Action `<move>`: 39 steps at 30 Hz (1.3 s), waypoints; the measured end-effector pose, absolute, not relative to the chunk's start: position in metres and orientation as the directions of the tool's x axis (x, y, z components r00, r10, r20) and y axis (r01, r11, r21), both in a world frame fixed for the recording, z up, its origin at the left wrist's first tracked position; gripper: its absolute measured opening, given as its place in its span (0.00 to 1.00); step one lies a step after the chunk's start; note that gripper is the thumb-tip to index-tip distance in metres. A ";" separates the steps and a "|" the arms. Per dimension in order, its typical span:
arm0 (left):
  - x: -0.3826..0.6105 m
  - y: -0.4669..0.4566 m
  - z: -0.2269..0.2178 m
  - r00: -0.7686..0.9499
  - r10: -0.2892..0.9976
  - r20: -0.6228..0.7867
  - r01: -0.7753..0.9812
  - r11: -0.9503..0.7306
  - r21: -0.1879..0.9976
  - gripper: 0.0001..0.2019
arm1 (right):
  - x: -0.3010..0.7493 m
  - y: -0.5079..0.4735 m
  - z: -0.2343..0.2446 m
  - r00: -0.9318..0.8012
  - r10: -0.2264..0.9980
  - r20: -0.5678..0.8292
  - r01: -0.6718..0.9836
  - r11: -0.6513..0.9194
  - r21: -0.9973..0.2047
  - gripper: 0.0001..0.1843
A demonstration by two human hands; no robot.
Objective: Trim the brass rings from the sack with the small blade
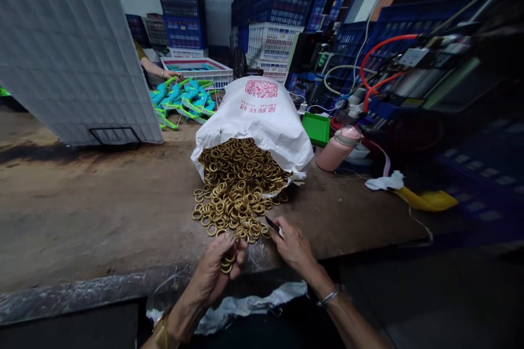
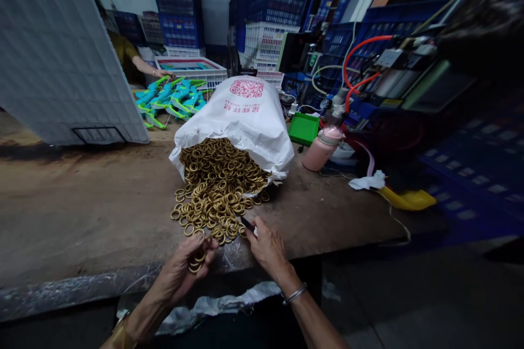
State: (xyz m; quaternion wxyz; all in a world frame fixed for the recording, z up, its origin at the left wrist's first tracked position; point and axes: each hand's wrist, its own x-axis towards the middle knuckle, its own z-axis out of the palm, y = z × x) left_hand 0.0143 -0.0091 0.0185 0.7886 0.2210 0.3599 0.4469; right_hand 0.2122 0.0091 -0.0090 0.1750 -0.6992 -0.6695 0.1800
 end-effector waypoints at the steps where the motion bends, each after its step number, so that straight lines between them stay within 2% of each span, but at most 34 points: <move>1: 0.014 -0.009 0.018 0.345 0.863 -0.370 -0.547 0.505 0.667 0.10 | 0.208 0.008 -0.008 0.034 0.999 -0.009 0.878 -0.034 -0.477 0.10; 8: 0.009 -0.007 0.019 0.387 0.843 -0.373 -0.587 0.537 0.605 0.08 | 0.191 0.017 -0.001 0.058 0.998 -0.029 0.910 -0.065 -0.409 0.08; 13: 0.008 -0.006 0.015 0.446 0.796 -0.410 -0.634 0.604 0.483 0.10 | 0.194 0.022 -0.003 0.095 0.993 -0.067 0.908 -0.114 -0.403 0.07; 16: 0.011 -0.005 0.011 0.434 0.786 -0.440 -0.639 0.613 0.465 0.11 | 0.196 0.021 -0.007 0.107 0.994 -0.022 0.897 -0.106 -0.430 0.07; 19: 0.015 -0.004 0.008 0.435 0.789 -0.433 -0.617 0.612 0.495 0.13 | 0.197 0.021 -0.011 0.102 0.994 0.046 0.860 -0.065 -0.507 0.06; 23: 0.016 -0.002 0.010 0.459 0.798 -0.392 -0.605 0.603 0.519 0.12 | 0.192 0.019 -0.009 0.075 0.989 0.126 0.729 0.031 -0.684 0.07; 26: 0.015 -0.001 0.014 0.459 0.791 -0.405 -0.601 0.612 0.514 0.11 | 0.185 0.016 -0.001 0.034 0.983 0.182 0.657 0.116 -0.745 0.07; 33: 0.014 0.001 0.014 0.427 0.773 -0.468 -0.617 0.628 0.474 0.10 | 0.169 0.007 0.017 -0.121 0.966 0.228 0.571 0.256 -0.780 0.05; 36: 0.016 0.000 0.012 0.408 0.772 -0.487 -0.589 0.630 0.506 0.10 | 0.165 0.004 0.017 -0.184 0.951 0.249 0.575 0.309 -0.757 0.02; 39: 0.017 -0.001 0.013 0.413 0.777 -0.476 -0.553 0.629 0.546 0.11 | 0.161 0.002 0.016 -0.209 0.946 0.250 0.615 0.326 -0.718 0.04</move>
